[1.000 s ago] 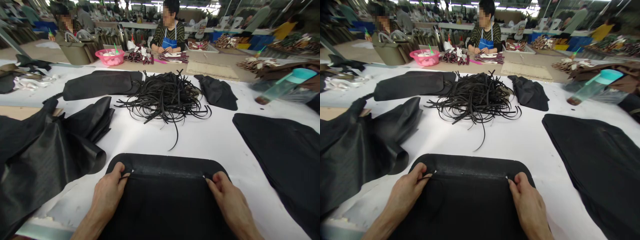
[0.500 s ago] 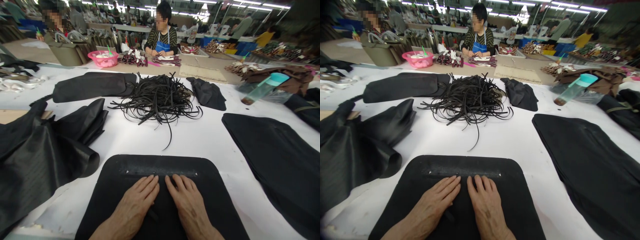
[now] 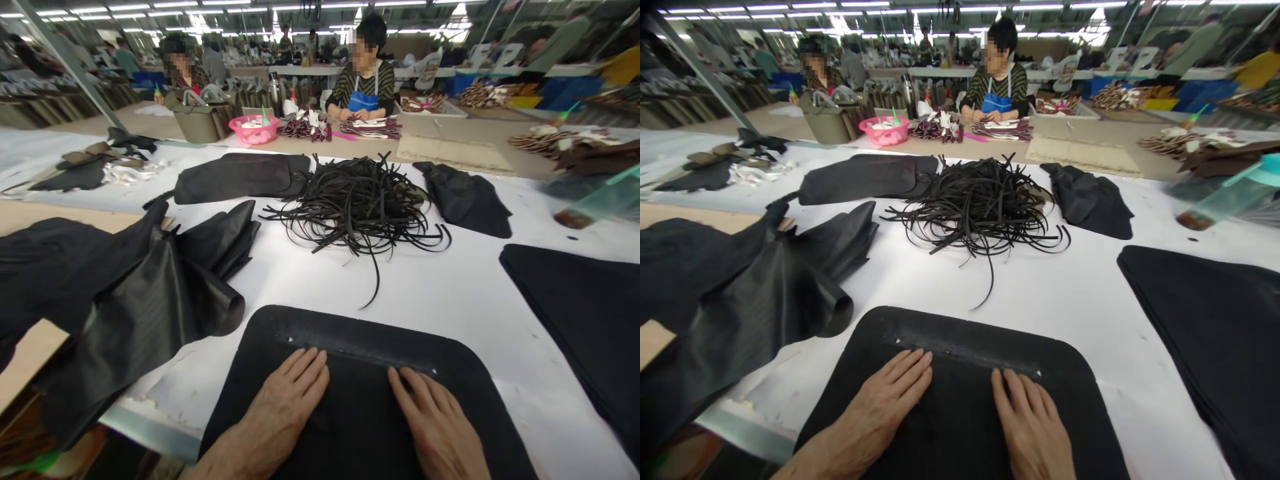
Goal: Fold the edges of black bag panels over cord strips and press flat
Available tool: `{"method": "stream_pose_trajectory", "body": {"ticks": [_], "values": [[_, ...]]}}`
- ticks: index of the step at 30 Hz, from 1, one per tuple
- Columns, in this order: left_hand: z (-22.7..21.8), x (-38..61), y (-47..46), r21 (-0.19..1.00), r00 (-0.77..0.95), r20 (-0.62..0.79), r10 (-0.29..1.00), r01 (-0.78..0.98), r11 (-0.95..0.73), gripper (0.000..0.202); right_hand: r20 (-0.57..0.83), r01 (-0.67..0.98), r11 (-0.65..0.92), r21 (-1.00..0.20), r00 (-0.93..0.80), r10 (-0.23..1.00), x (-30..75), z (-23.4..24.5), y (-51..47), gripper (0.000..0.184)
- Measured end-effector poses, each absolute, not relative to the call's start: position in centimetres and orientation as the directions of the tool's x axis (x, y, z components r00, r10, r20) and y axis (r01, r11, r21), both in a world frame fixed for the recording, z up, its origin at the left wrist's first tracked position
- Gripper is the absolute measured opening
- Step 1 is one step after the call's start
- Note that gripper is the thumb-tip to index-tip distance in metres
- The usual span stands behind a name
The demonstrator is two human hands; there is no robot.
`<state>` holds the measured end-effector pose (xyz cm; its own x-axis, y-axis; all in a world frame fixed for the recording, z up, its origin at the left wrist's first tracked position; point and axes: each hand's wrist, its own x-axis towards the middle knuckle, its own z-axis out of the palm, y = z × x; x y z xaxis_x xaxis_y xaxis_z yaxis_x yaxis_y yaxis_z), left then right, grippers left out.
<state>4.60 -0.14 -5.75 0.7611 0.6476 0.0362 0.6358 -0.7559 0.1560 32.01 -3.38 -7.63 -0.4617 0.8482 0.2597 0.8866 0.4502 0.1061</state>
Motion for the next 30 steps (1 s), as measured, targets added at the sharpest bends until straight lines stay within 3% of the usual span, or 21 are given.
{"method": "stream_pose_trajectory", "body": {"ticks": [3, 7, 13, 17, 20, 23, 27, 30], "values": [[-5.9, 2.3, -0.7, 0.122, 0.712, 0.049, 0.701, 0.692, -0.711, 0.063, 0.280, 0.866, 0.480, 0.143, -0.501, 0.819, 35.3, -8.2, -4.0, 0.046], [-6.6, 0.7, -1.1, 0.122, 0.630, 0.128, 0.766, 0.756, -0.643, 0.065, 0.259, 0.886, 0.452, 0.104, -0.463, 0.848, 36.8, -7.9, -4.5, 0.043], [-7.7, 0.1, -0.5, 0.289, 0.560, 0.198, 0.804, 0.751, -0.594, 0.057, 0.194, 0.930, 0.362, 0.061, -0.367, 0.910, 36.8, -8.2, -4.5, 0.041], [-7.2, -0.5, -0.4, 0.411, 0.337, 0.362, 0.869, 0.779, -0.474, 0.053, 0.207, 0.954, 0.290, 0.080, -0.300, 0.931, 37.7, -7.9, -4.7, 0.031], [-5.4, 0.1, -0.6, 0.413, 0.218, 0.467, 0.857, 0.803, -0.429, 0.050, 0.285, 0.973, 0.228, 0.045, -0.231, 0.930, 36.8, -5.9, -4.6, 0.031], [-3.4, 2.0, -1.1, 0.404, 0.294, 0.476, 0.829, 0.764, -0.503, 0.048, 0.331, 0.940, 0.320, -0.119, -0.266, 0.905, 33.7, -3.2, -4.3, 0.029], [-3.8, 5.3, -1.7, 0.408, 0.446, 0.506, 0.739, 0.630, -0.660, 0.059, 0.252, 0.703, 0.530, -0.475, -0.469, 0.847, 28.0, -1.0, -3.9, 0.028], [-5.0, 6.7, -2.1, 0.419, 0.473, 0.563, 0.678, 0.543, -0.727, 0.058, 0.023, 0.567, 0.328, -0.755, -0.477, 0.879, 25.4, -1.1, -3.7, 0.017]]}}
